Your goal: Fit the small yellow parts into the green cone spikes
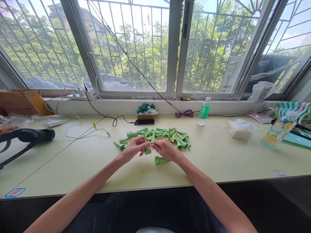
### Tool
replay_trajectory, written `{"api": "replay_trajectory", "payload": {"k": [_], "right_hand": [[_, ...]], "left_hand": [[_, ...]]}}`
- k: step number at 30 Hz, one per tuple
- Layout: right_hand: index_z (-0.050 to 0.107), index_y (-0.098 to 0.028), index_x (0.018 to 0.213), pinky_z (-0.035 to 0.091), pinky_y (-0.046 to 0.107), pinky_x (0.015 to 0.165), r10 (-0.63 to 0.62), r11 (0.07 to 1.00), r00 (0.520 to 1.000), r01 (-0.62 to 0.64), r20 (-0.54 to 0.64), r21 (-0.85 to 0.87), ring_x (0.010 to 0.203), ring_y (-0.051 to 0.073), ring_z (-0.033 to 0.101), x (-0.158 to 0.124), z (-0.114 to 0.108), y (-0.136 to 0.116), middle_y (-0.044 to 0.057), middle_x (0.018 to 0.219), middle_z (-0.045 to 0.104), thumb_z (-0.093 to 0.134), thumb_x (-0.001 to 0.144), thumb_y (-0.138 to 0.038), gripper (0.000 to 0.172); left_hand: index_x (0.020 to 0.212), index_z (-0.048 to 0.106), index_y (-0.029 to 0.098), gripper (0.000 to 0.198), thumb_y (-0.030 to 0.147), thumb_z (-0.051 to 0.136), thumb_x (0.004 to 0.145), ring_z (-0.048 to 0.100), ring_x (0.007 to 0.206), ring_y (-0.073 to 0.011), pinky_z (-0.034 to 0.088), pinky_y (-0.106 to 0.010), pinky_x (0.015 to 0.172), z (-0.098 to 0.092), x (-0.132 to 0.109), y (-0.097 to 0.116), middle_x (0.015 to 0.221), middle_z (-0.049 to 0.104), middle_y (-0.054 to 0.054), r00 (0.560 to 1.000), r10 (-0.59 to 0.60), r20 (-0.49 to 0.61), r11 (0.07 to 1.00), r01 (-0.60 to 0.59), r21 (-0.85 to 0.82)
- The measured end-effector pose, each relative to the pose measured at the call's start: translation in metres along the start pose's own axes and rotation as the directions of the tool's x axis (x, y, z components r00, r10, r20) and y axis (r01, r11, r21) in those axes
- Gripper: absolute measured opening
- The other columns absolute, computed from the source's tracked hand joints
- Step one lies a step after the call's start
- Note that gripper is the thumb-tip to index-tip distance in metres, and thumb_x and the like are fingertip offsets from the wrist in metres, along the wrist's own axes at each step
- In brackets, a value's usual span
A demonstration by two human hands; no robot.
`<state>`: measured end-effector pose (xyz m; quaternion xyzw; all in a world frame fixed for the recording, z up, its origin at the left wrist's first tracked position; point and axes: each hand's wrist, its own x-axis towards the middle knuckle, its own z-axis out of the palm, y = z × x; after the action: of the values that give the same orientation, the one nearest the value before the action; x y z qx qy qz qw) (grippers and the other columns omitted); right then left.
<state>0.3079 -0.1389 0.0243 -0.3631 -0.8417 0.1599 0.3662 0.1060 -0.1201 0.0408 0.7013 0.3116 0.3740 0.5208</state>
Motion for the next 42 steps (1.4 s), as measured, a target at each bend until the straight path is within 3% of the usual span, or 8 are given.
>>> {"api": "replay_trajectory", "payload": {"k": [20,42], "right_hand": [[0.046,-0.018,0.065,0.027,0.023,0.052,0.005,0.998,1.000,-0.005,0.000,-0.070,0.052,0.009,0.032,-0.0001,-0.0004,-0.0019,-0.005,0.055,0.040,0.039,0.098,-0.034,0.038],[0.051,-0.017,0.068,0.028,0.022,0.054,-0.001,0.996,1.000,0.002,0.005,-0.089,0.052,0.009,0.035,-0.0006,-0.0006,-0.0035,-0.004,0.056,0.043,0.040,0.098,-0.033,0.036]], "left_hand": [[0.085,0.060,0.015,0.030,0.044,0.065,0.081,0.046,0.043,-0.0085,0.039,-0.021,0.042,0.0021,-0.0020,0.0063,0.052,0.050,0.003,1.000,-0.020,0.002,1.000,0.020,0.002],[0.086,0.060,0.015,0.032,0.046,0.065,0.081,0.045,0.043,-0.0084,0.040,-0.021,0.042,0.0015,-0.0011,0.0037,0.053,0.049,0.003,1.000,-0.012,0.000,1.000,0.012,-0.004]]}}
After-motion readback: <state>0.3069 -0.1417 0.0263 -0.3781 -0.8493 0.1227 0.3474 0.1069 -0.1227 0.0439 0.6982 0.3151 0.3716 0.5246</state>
